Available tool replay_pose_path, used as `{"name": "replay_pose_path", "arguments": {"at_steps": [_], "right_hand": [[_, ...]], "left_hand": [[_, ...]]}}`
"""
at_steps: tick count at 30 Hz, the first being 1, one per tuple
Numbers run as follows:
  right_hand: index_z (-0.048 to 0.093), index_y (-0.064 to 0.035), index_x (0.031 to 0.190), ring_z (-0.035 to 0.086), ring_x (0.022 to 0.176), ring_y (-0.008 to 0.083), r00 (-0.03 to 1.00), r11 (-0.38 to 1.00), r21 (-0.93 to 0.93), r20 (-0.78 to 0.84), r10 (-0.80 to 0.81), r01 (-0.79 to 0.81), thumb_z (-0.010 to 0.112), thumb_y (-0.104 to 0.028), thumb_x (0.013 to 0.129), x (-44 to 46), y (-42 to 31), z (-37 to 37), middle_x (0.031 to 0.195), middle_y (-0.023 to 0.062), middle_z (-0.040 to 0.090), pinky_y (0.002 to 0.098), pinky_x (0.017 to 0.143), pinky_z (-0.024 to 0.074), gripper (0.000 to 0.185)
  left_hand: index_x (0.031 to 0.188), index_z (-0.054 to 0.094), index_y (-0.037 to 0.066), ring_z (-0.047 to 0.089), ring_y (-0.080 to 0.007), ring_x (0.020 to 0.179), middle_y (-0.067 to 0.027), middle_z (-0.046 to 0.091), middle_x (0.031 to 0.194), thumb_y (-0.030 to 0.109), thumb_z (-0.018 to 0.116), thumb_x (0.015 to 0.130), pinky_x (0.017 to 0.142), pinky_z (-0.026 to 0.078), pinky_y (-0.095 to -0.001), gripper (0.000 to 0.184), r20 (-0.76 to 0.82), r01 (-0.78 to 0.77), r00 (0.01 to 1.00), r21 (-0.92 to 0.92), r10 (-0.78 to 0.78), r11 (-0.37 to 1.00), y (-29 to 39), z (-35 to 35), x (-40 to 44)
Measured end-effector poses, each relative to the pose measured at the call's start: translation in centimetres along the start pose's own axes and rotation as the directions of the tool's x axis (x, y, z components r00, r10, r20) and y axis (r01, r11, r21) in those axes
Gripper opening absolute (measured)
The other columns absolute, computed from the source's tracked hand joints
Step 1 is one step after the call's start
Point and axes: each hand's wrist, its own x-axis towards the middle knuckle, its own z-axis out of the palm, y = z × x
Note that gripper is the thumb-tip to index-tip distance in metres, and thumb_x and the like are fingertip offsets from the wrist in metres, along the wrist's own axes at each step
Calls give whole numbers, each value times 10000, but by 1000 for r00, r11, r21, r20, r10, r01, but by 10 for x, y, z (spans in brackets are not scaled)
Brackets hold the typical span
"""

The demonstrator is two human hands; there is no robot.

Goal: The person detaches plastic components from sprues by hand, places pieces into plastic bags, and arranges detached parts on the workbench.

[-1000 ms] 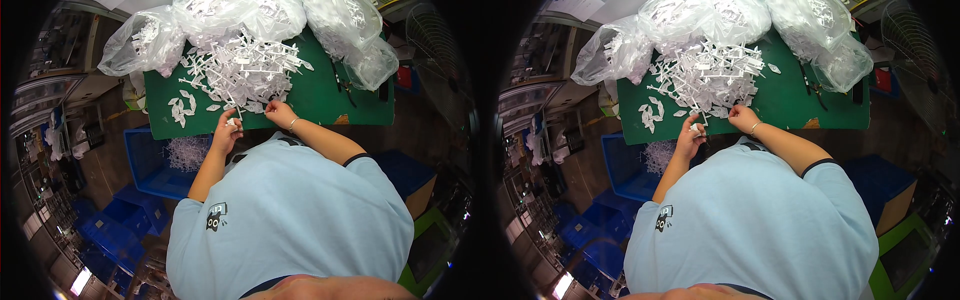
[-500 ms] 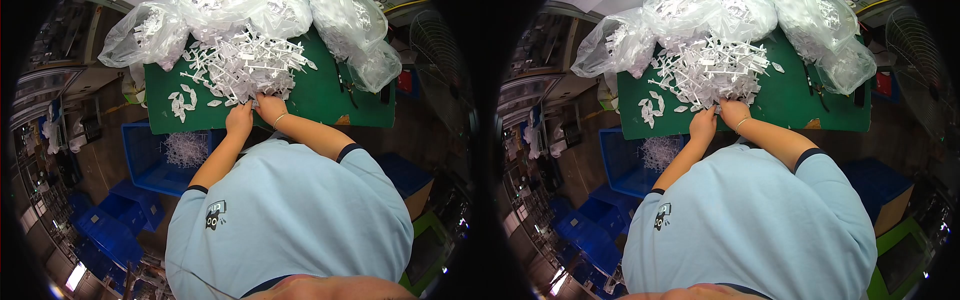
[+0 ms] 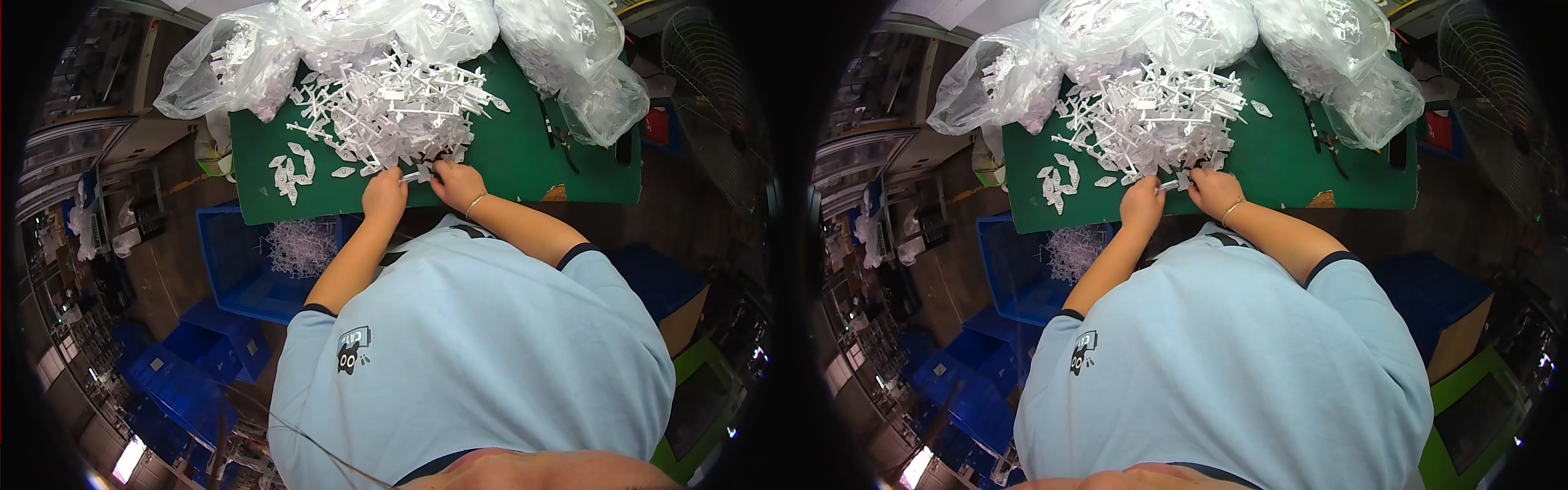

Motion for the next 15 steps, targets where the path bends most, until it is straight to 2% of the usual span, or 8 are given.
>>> {"name": "replay_pose_path", "arguments": {"at_steps": [2, 4, 6, 7, 8, 9, 12, 15], "right_hand": [[575, -94, 950, 647, 716, 317, 1000, 1000, -11, -9, -2, 2, 671, -245, 794, -2, -1, -2, 777, 126, 623, 430, 614, 522, 238], [568, -94, 950, 643, 721, 312, 999, 998, -21, 6, -54, 54, 678, -253, 792, 0, -7, -4, 795, 123, 617, 426, 608, 519, 250], [564, -94, 954, 641, 724, 312, 998, 997, -30, 26, -64, 65, 680, -257, 793, 3, -9, 3, 813, 122, 614, 428, 608, 519, 258], [559, -93, 958, 640, 727, 311, 996, 996, -43, 43, -74, 76, 681, -261, 793, 5, -8, 6, 831, 121, 612, 429, 608, 519, 265], [559, -93, 958, 640, 727, 311, 996, 996, -41, 42, -74, 76, 681, -261, 793, 6, -7, 9, 831, 121, 612, 429, 608, 519, 265], [557, -93, 967, 643, 733, 312, 998, 997, -37, 27, -61, 62, 685, -263, 790, 9, -7, 11, 848, 121, 614, 430, 614, 521, 277], [557, -93, 971, 647, 747, 315, 1000, 999, -33, 13, -14, 14, 693, -260, 781, 15, -11, 5, 878, 120, 617, 431, 625, 526, 287], [564, -95, 953, 649, 760, 322, 999, 999, -18, 4, 41, -41, 697, -247, 774, 13, -8, 3, 892, 114, 621, 430, 634, 530, 271]], "left_hand": [[892, 596, 65, 631, -358, 772, -152, 641, 813, 155, 663, 783, 660, 499, -465, 157, -27, 21, 999, -62, -22, 998, -1, -19, -10], [898, 600, 63, 626, -360, 763, -161, 644, 825, 175, 670, 796, 673, 486, -453, 166, -39, 152, 986, -210, -164, 966, -5, -42, -22], [914, 604, 59, 611, -255, 671, -128, 617, 744, 176, 682, 813, 618, 469, -375, 172, -132, 241, 946, -330, -297, 913, -24, -56, -33], [912, 605, 57, 560, -161, 647, -75, 598, 728, 172, 693, 822, 592, 449, -328, 171, -125, 341, 902, -382, -414, 859, -38, -62, -36], [900, 603, 49, 522, -116, 647, -31, 585, 735, 177, 702, 826, 582, 433, -294, 177, -126, 383, 856, -496, -501, 779, -55, -66, -37], [890, 601, 41, 499, -97, 649, -11, 576, 743, 181, 707, 828, 573, 417, -273, 186, -178, 392, 825, -503, -536, 770, -76, -67, -36], [907, 604, -6, 571, -164, 688, -91, 632, 792, 208, 706, 820, 638, 466, -313, 253, -328, 413, 730, -489, -600, 769, -139, -65, -28], [967, 613, -14, 617, -222, 763, -128, 662, 857, 252, 724, 813, 705, 486, -351, 327, -321, 471, 683, -493, -656, 732, -182, -57, -8]]}}
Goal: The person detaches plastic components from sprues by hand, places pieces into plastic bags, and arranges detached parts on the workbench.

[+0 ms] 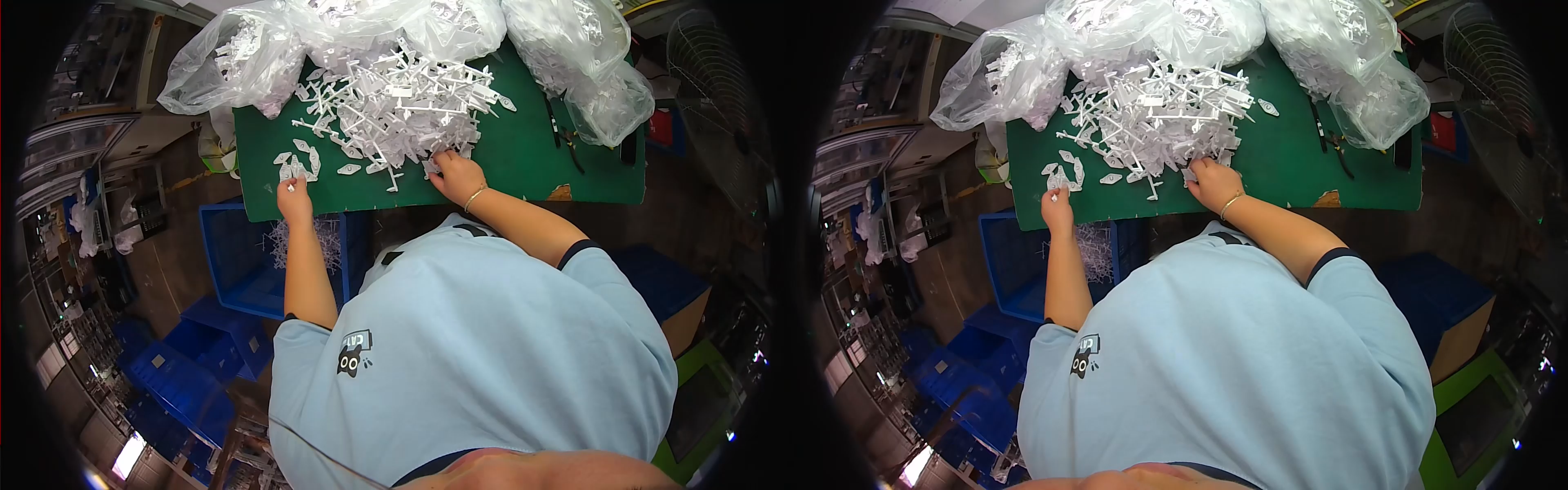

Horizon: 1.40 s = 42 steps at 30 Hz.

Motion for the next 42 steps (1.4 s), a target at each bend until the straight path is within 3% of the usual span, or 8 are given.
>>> {"name": "replay_pose_path", "arguments": {"at_steps": [3, 9, 15, 21, 32, 38, 41, 42], "right_hand": [[569, -92, 919, 643, 758, 329, 999, 998, 59, -31, 17, -16, 692, -228, 774, -7, 9, -1, 874, 107, 625, 430, 638, 526, 234], [564, -79, 863, 629, 728, 326, 990, 980, 134, 17, 143, -144, 681, -208, 785, -27, 15, -22, 812, 107, 629, 432, 643, 507, 191], [596, -79, 909, 639, 758, 330, 981, 971, 134, 32, 193, -195, 685, -223, 787, -31, 19, -23, 846, 120, 649, 432, 658, 513, 209], [622, -84, 973, 649, 794, 333, 997, 989, 131, -38, 69, -63, 680, -228, 786, -7, 12, -9, 884, 128, 662, 430, 677, 522, 243], [600, -86, 922, 633, 754, 311, 964, 961, 122, -66, 258, -249, 674, -196, 777, -32, 42, -29, 838, 105, 632, 417, 655, 507, 197], [589, -85, 900, 606, 708, 269, 951, 932, 209, -25, 309, -297, 675, -190, 779, -34, 46, -35, 780, 86, 585, 385, 641, 494, 182], [587, -81, 897, 611, 727, 289, 958, 943, 236, -110, 265, -234, 685, -197, 773, -33, 46, -31, 809, 95, 596, 397, 659, 497, 196], [587, -78, 898, 614, 736, 300, 961, 954, 213, -135, 241, -209, 690, -193, 768, -31, 45, -28, 825, 100, 603, 405, 664, 499, 203]], "left_hand": [[1019, 612, -12, 647, -301, 850, -173, 677, 925, 306, 716, 822, 766, 493, -390, 388, -95, -90, 991, 28, 92, 996, -3, 8, 8], [935, 624, 49, 629, -359, 827, -157, 664, 885, 288, 634, 879, 731, 483, -431, 246, 127, -199, 976, 180, 178, 963, 76, 8, -68], [876, 612, 92, 624, -302, 746, -101, 625, 784, 257, 677, 819, 641, 502, -430, 186, 408, -722, 672, 174, 618, 670, 99, 62, -136], [1062, 603, 78, 645, -322, 758, -125, 657, 831, 255, 712, 773, 626, 517, -439, 356, 597, -751, 606, 212, 526, 625, 116, 114, -148], [1067, 554, 38, 651, -365, 846, -167, 660, 884, 249, 711, 776, 688, 531, -481, 392, 664, -620, 676, 278, 320, 734, 122, 115, -145], [966, 569, 9, 651, -343, 768, -185, 652, 833, 196, 669, 789, 654, 521, -433, 276, 653, -473, 685, 59, 324, 879, 115, 107, -132], [957, 558, 50, 629, -196, 711, -89, 648, 813, 159, 636, 829, 600, 500, -324, 185, 729, -203, 655, -83, 198, 976, 106, 98, -123], [970, 558, 58, 605, -149, 708, -64, 639, 854, 140, 627, 838, 596, 491, -292, 170, 778, 64, 609, -239, 152, 969, 107, 91, -124]]}}
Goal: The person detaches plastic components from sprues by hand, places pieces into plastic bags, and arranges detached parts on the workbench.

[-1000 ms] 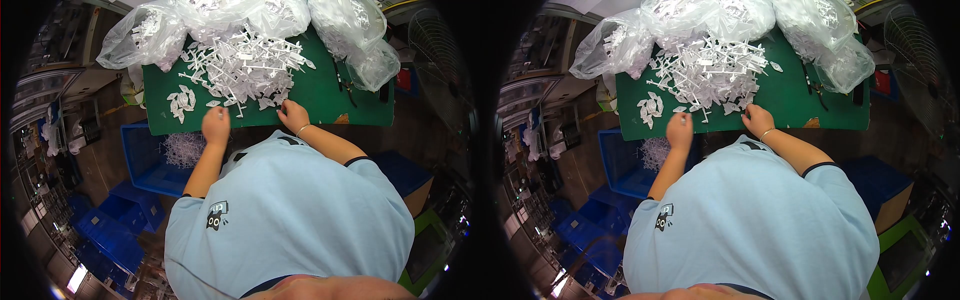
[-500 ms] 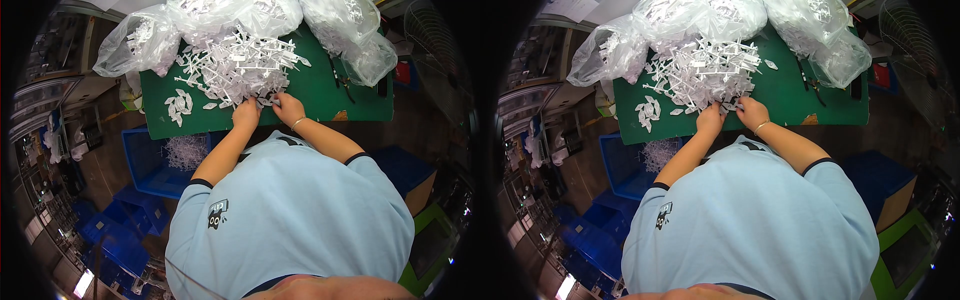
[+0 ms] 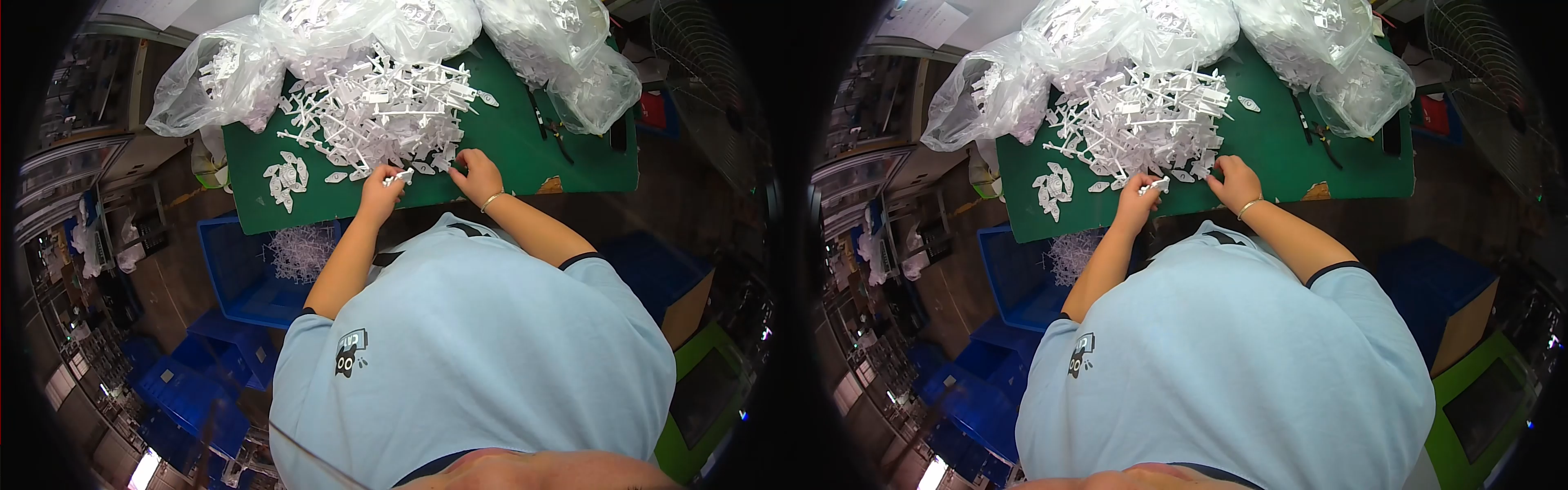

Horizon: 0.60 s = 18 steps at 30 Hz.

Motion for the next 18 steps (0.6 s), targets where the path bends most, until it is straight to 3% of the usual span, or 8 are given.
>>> {"name": "replay_pose_path", "arguments": {"at_steps": [1, 2, 6, 8, 10, 11, 14, 18], "right_hand": [[588, -74, 899, 616, 745, 312, 999, 999, -21, -18, -29, 29, 695, -190, 762, 1, -1, 3, 840, 105, 611, 413, 669, 500, 209], [588, -74, 899, 616, 745, 312, 999, 999, -20, -18, -28, 27, 695, -190, 762, 2, -3, 5, 840, 105, 611, 413, 669, 500, 209], [580, -62, 887, 622, 776, 326, 991, 996, 3, 100, 92, -93, 713, -202, 747, 9, -4, 17, 841, 118, 623, 421, 687, 501, 238], [577, -59, 883, 625, 784, 323, 976, 985, 38, 144, 163, -170, 719, -209, 743, 8, -1, 20, 837, 120, 625, 419, 691, 501, 250], [570, -57, 869, 627, 805, 320, 955, 964, 75, 174, 240, -256, 722, -213, 739, 7, -4, 14, 832, 118, 632, 418, 705, 501, 254], [570, -57, 869, 627, 805, 320, 955, 964, 71, 175, 240, -255, 722, -213, 739, 6, -7, 12, 832, 118, 632, 418, 705, 501, 254], [568, -59, 878, 631, 814, 314, 973, 980, -6, 124, 197, -198, 719, -200, 740, 3, -17, 9, 849, 114, 641, 418, 705, 500, 249], [564, -62, 899, 633, 812, 306, 984, 989, -32, 95, 150, -147, 726, -205, 740, 6, -19, 20, 849, 112, 644, 419, 700, 498, 268]], "left_hand": [[983, 559, 65, 580, -103, 705, -38, 629, 896, 120, 617, 846, 593, 483, -260, 159, 71, 61, 997, -299, -41, 952, 1, -4, -4], [1051, 569, 77, 588, -107, 730, -43, 621, 974, 91, 607, 850, 598, 488, -249, 205, 157, 127, 985, -408, -68, 904, -11, -11, -4], [1113, 585, 76, 598, -142, 782, -51, 620, 962, 74, 612, 837, 618, 513, -269, 277, 260, 233, 962, -623, -84, 747, -6, -18, -16], [1160, 596, 91, 605, -190, 839, -61, 619, 976, 96, 615, 836, 642, 545, -321, 324, 375, 292, 926, -777, 37, 557, -14, -21, -17], [1165, 600, 97, 612, -219, 872, -72, 621, 1003, 118, 617, 838, 658, 559, -347, 328, 375, 306, 925, -832, 64, 463, -22, -21, -18], [1170, 604, 103, 620, -248, 906, -83, 623, 1031, 140, 619, 840, 674, 573, -373, 333, 375, 320, 923, -874, 90, 365, -27, -21, -17], [1128, 605, 104, 628, -281, 967, -100, 616, 1100, 170, 610, 857, 712, 587, -406, 279, 454, 409, 882, -871, 125, 273, -34, -18, -15], [1049, 596, 100, 643, -296, 987, -122, 634, 1100, 186, 618, 855, 740, 594, -451, 213, 470, 428, 875, -863, 118, 269, -34, -11, -14]]}}
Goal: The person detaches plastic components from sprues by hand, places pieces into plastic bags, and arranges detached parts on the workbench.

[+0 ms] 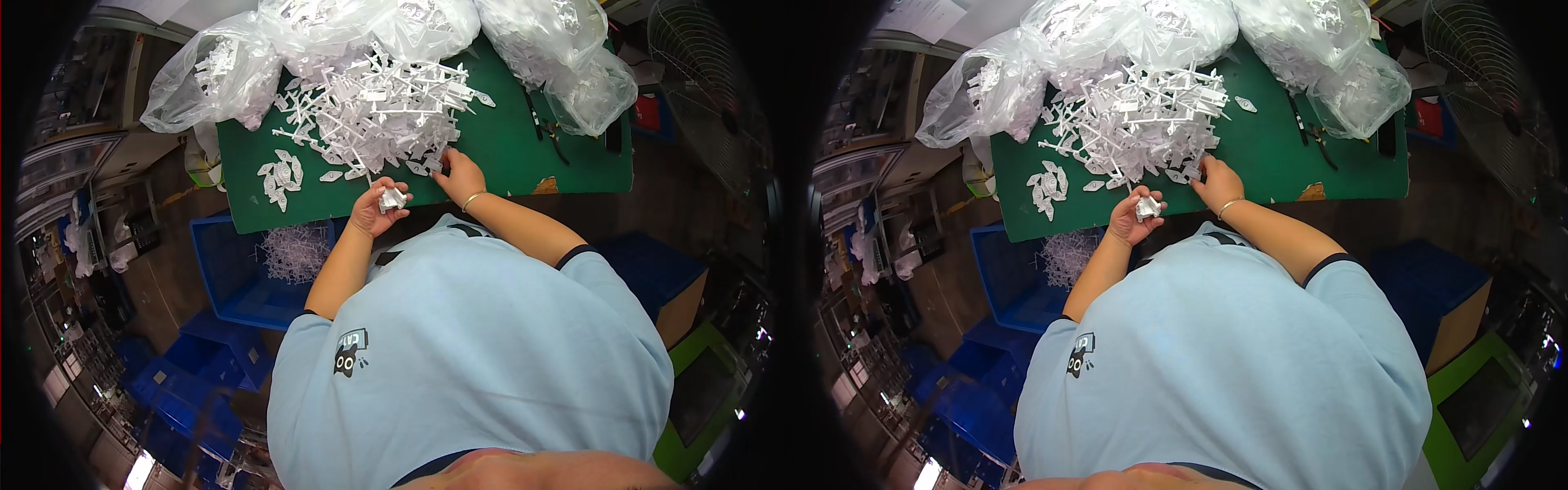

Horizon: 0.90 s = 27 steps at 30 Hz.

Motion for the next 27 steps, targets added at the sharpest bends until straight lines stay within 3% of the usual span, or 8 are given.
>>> {"name": "replay_pose_path", "arguments": {"at_steps": [6, 11, 14, 15, 18, 20, 23, 27], "right_hand": [[563, -55, 907, 640, 754, 273, 995, 983, 155, 48, 89, -96, 742, -174, 725, 5, 11, 3, 813, 109, 642, 379, 679, 507, 281], [565, -50, 893, 620, 719, 178, 986, 924, 365, 153, 59, -112, 758, -145, 718, -9, 12, -16, 785, 68, 631, 311, 673, 505, 278], [584, -42, 912, 605, 736, 129, 943, 883, 452, 330, -35, -125, 772, -166, 726, -27, -14, -26, 804, 42, 635, 295, 669, 500, 292], [598, -51, 959, 572, 738, 77, 926, 861, 499, 363, -104, -99, 749, -128, 776, -33, -19, -24, 833, 16, 624, 246, 661, 479, 249], [643, -47, 961, 571, 729, 74, 877, 843, 526, 451, -164, -112, 716, -147, 816, -34, -28, -29, 828, 18, 646, 245, 644, 474, 191], [671, -37, 911, 563, 709, 71, 913, 825, 530, 406, -43, -197, 685, -171, 847, -28, -30, -37, 806, 16, 664, 245, 649, 467, 149], [678, -20, 903, 544, 663, 65, 946, 820, 545, 323, -9, -178, 705, -228, 846, -16, -7, -32, 753, 11, 654, 246, 612, 460, 217], [663, -17, 922, 589, 678, 112, 950, 791, 563, 305, 68, -237, 711, -257, 830, -6, 0, -28, 760, 40, 663, 278, 631, 483, 261]], "left_hand": [[1011, 588, 99, 647, -275, 974, -108, 636, 1069, 238, 617, 889, 786, 579, -463, 187, 38, 4, 999, 27, -5, 1000, -3, 0, 6], [1190, 584, 117, 643, -226, 945, -76, 632, 1084, 393, 567, 938, 797, 556, -423, 374, -149, 64, 988, 166, -39, 984, -8, -14, 14], [1277, 541, 121, 641, -209, 953, -64, 616, 1131, 466, 525, 947, 814, 546, -402, 478, -127, 115, 987, 161, -95, 980, -20, 4, 19], [1309, 513, 119, 639, -198, 953, -65, 599, 1152, 498, 508, 947, 826, 538, -391, 524, -172, 135, 980, 184, -103, 974, -24, 24, 18], [1258, 540, 135, 637, -190, 914, -59, 618, 1093, 476, 531, 940, 776, 542, -368, 467, -131, 138, 984, 143, -120, 980, -35, 17, 23], [1123, 574, 137, 630, -185, 856, -47, 638, 1009, 390, 591, 923, 700, 538, -345, 323, -62, 158, 986, 109, -152, 981, -37, -2, 27], [1000, 576, 146, 619, -177, 818, -39, 653, 971, 294, 643, 901, 641, 514, -330, 190, -122, 129, 986, 137, -112, 982, -31, 10, 21], [986, 560, 135, 632, -186, 800, -31, 631, 942, 216, 636, 906, 670, 550, -363, 137, -107, 95, 991, 144, -80, 985, -24, 6, 21]]}}
